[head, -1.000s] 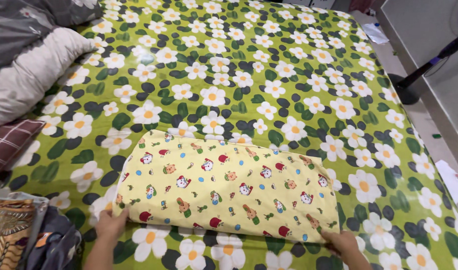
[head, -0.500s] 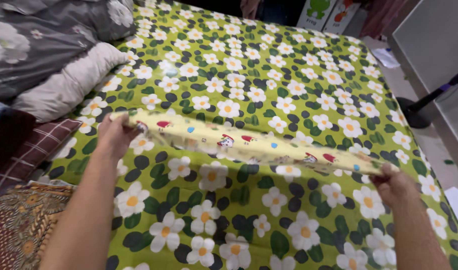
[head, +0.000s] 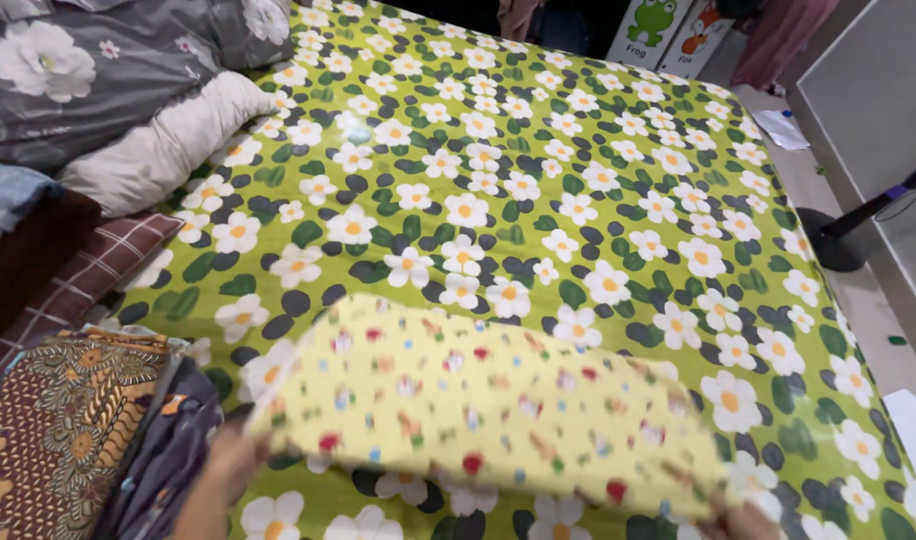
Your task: The person folds several pieces of clothing on a bed, including a checkered towel, a light blue cloth, a brown patterned cloth, and a yellow patterned cloth. Then the person picks up scattered toys from the floor and places them into a white tray.
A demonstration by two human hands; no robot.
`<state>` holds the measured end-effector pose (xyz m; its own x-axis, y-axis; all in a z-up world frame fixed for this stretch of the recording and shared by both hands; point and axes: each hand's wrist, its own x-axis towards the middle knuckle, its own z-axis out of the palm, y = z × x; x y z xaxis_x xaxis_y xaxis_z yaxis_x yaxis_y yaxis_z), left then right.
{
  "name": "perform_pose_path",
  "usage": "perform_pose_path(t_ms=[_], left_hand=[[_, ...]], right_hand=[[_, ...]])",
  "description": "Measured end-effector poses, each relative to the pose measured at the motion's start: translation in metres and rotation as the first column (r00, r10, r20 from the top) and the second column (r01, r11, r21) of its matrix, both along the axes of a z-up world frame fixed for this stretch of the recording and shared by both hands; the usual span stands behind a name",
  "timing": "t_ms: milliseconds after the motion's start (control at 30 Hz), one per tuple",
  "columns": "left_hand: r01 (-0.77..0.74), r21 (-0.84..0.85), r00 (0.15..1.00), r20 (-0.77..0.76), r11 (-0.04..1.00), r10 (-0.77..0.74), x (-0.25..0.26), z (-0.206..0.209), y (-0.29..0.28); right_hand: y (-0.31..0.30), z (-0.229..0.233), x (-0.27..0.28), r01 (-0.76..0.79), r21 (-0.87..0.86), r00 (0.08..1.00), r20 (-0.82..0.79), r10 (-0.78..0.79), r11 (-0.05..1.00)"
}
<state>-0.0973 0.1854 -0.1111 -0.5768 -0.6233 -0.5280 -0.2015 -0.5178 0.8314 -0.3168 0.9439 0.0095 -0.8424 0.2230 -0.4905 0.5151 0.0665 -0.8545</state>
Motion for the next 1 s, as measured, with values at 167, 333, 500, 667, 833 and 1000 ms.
perform_pose_path(t_ms=[167,333,500,667,833,1000], left_hand=[[0.246,-0.233,0.891,0.437,0.941,-0.124,0.033,-0.064,0.020],[0.432,-0.558,0.698,0.704,0.708,0.129,0.043,-0.066,-0.010],[0.228,-0.652,0.880,0.455,0.723,0.132,0.044,-0.053,-0.023],[0.061,-0.092,0.998,0.020,0.994,-0.059,0.009,-0.012,-0.011],[0.218,0.174,0.976,-0.041,0.960,-0.214,-0.015,0.033,0.021],[0.227,0.292,0.953,0.129,0.929,-0.274,-0.009,0.014,0.037]], right_hand=[[-0.020,-0.009,-0.008,-0.099,0.258,0.983,0.174,0.054,0.961],[-0.017,-0.019,0.008,-0.239,0.573,0.958,0.271,0.095,0.784],[-0.047,0.003,-0.037,-0.247,0.915,0.964,0.200,0.175,0.318],[-0.239,0.007,-0.079,-0.088,0.374,0.922,-0.319,0.217,0.923],[-0.475,-0.003,0.047,-0.538,0.308,0.714,-0.330,0.618,0.785],[-0.540,-0.030,0.142,-0.778,0.376,0.364,-0.384,0.849,0.504]])
